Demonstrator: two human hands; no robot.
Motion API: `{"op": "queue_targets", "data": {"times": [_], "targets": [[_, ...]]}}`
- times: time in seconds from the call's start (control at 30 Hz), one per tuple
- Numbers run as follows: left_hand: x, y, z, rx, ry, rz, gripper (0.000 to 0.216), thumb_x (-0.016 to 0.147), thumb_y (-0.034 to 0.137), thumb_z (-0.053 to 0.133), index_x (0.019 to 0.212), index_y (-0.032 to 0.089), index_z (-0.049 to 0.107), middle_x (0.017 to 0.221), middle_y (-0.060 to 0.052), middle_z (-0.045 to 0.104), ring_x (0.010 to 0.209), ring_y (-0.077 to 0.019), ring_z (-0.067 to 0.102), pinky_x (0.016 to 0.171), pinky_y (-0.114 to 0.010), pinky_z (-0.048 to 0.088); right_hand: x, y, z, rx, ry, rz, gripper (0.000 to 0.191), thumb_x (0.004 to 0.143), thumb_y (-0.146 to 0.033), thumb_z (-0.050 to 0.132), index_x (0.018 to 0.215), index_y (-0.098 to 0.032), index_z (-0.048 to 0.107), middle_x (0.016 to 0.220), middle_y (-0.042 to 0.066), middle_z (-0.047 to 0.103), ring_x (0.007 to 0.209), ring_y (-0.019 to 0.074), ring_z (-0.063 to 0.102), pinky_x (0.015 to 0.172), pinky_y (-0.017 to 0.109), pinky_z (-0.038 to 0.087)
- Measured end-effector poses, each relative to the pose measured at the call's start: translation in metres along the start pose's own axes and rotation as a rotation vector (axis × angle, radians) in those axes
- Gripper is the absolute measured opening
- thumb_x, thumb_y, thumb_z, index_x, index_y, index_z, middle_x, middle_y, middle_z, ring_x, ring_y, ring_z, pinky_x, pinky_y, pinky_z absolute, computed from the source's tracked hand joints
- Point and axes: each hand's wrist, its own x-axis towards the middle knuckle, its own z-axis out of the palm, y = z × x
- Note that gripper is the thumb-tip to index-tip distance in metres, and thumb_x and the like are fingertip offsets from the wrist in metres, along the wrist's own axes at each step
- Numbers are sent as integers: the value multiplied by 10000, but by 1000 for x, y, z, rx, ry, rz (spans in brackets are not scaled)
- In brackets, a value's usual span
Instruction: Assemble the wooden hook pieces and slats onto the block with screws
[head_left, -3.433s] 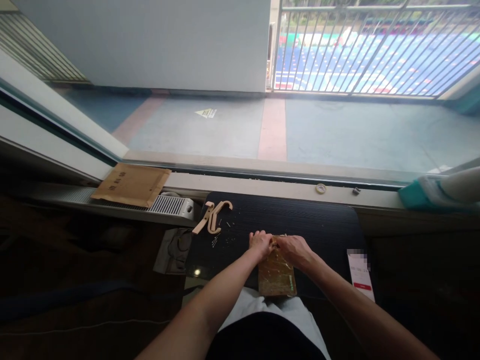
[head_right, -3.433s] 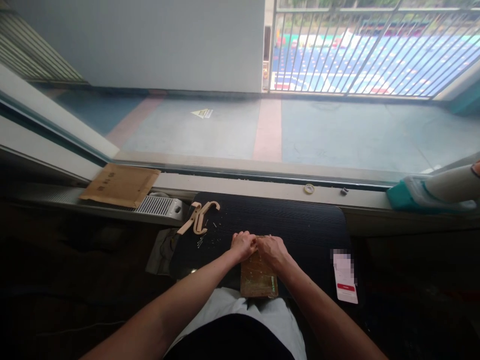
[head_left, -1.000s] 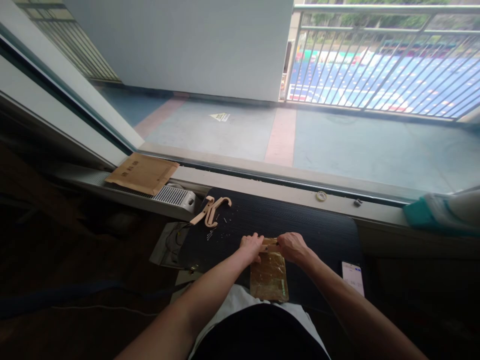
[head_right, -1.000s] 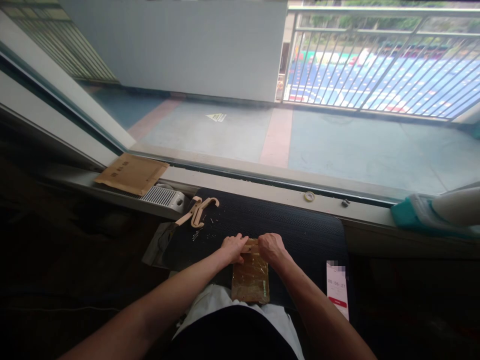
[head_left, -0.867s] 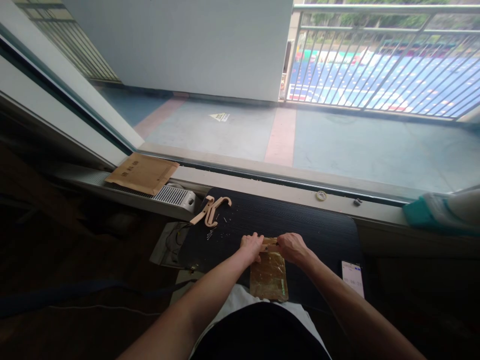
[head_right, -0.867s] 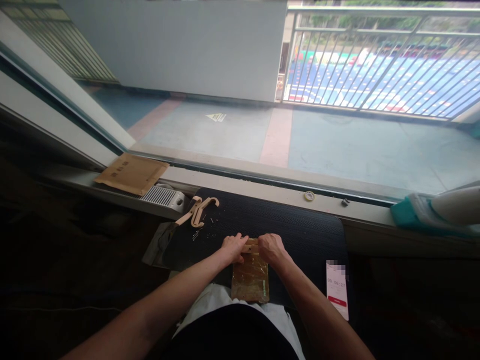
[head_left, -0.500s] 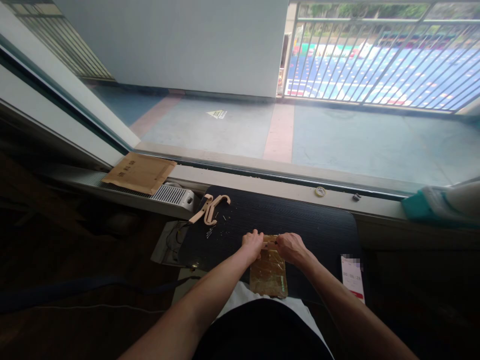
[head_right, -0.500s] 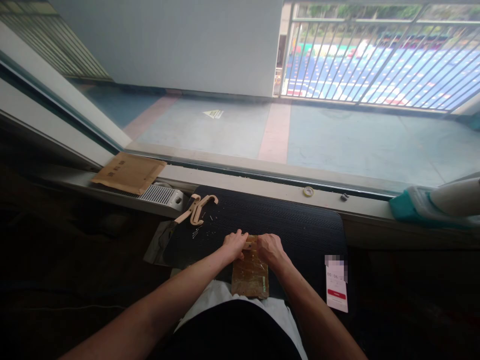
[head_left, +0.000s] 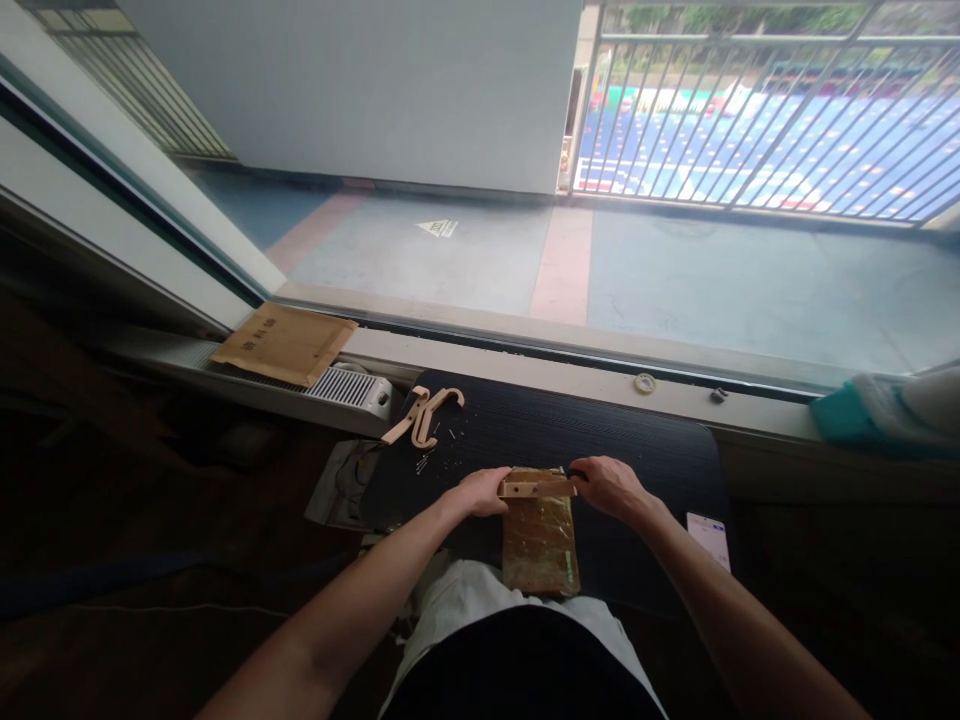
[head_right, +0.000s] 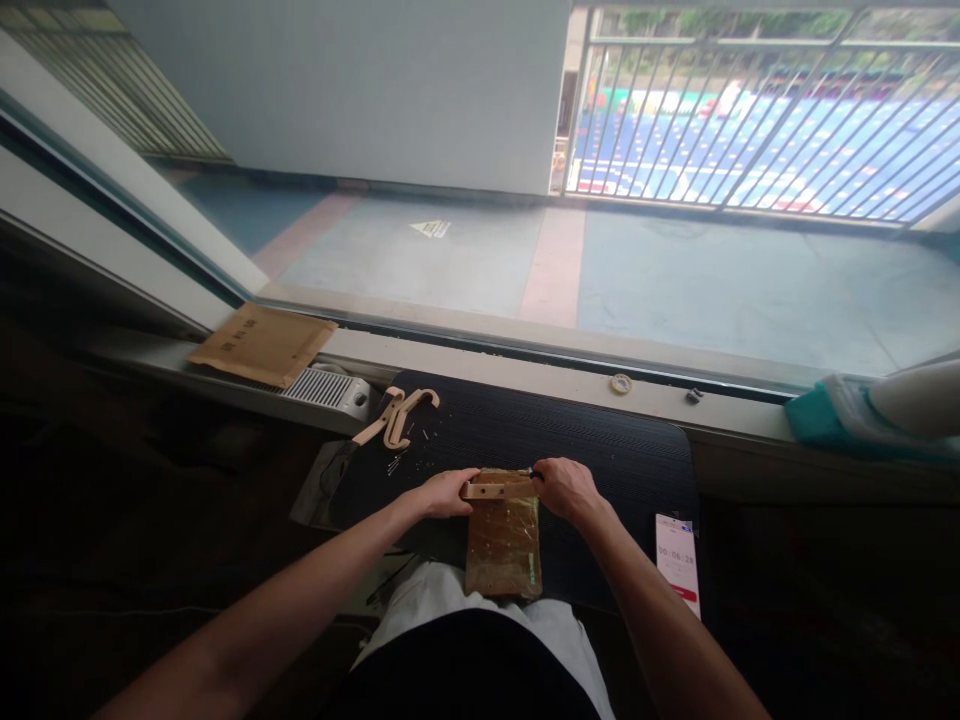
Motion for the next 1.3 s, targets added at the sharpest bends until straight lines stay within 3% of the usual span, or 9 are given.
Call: {"op": "queue_targets", "data": {"times": [0.13, 0.23, 0.33, 0.53, 0.8, 1.0, 1.17, 1.3], "targets": [[0, 20, 5, 195, 158, -67, 497, 671, 387, 615, 1142, 258, 520, 1104, -66, 585, 1049, -260, 535, 859, -375, 427, -4, -14, -5, 10, 20, -69, 309, 847, -303, 412, 1022, -283, 667, 960, 25, 692, 875, 166, 612, 700, 245, 376], [5, 33, 8, 345, 259, 30, 493, 642, 407, 655, 1097, 254, 548, 1130, -78, 542, 1097, -280, 473, 932, -447, 365, -7, -24, -6, -8, 3, -101, 299, 841, -293, 430, 1025, -303, 666, 943, 20, 697, 869, 165, 620, 705, 244, 379], [10, 37, 12, 354, 252, 92, 432, 685, 352, 630, 1101, 273, 546, 1130, -65, 526, 1075, -252, 477, 939, -420, 369, -10, -29, -4, -41, -6, -96, 294, 848, -275, 420, 995, -298, 674, 916, 29, 702, 847, 167, 630, 698, 245, 387], [14, 34, 21, 286, 234, 18, 409, 762, 204, 516, 1156, 313, 494, 1143, -45, 484, 1004, -205, 516, 822, -313, 458, -10, -32, 1, -79, -5, -78, 296, 842, -237, 423, 994, -271, 674, 921, 46, 700, 861, 175, 633, 719, 253, 400], [14, 38, 24, 282, 277, -28, 391, 744, 301, 582, 1129, 315, 517, 1143, -36, 495, 1036, -221, 507, 877, -357, 411, -6, -38, 5, -90, -4, -84, 291, 855, -254, 418, 968, -223, 685, 911, 71, 700, 853, 180, 636, 721, 253, 410], [19, 40, 29, 324, 354, -1, 225, 781, 306, 543, 990, 235, 586, 1079, -64, 530, 1025, -232, 501, 865, -373, 403, -3, -40, 8, -180, 33, -168, 260, 843, -192, 437, 884, -189, 694, 866, 78, 700, 823, 192, 647, 691, 251, 424], [21, 44, 29, 242, 285, -90, 233, 785, 313, 540, 1006, 245, 572, 1102, -68, 525, 1030, -232, 506, 797, -337, 451, 6, -41, 1, -242, 17, -216, 249, 824, -126, 452, 835, -170, 697, 850, 86, 701, 817, 190, 653, 689, 240, 435], [22, 49, 33, 187, 297, -187, 235, 805, 325, 513, 1025, 252, 551, 1117, -68, 526, 1053, -235, 504, 795, -341, 463, 11, -45, -10, -267, -11, -216, 248, 837, -139, 459, 855, -163, 706, 873, 99, 706, 836, 202, 654, 693, 242, 443]]}}
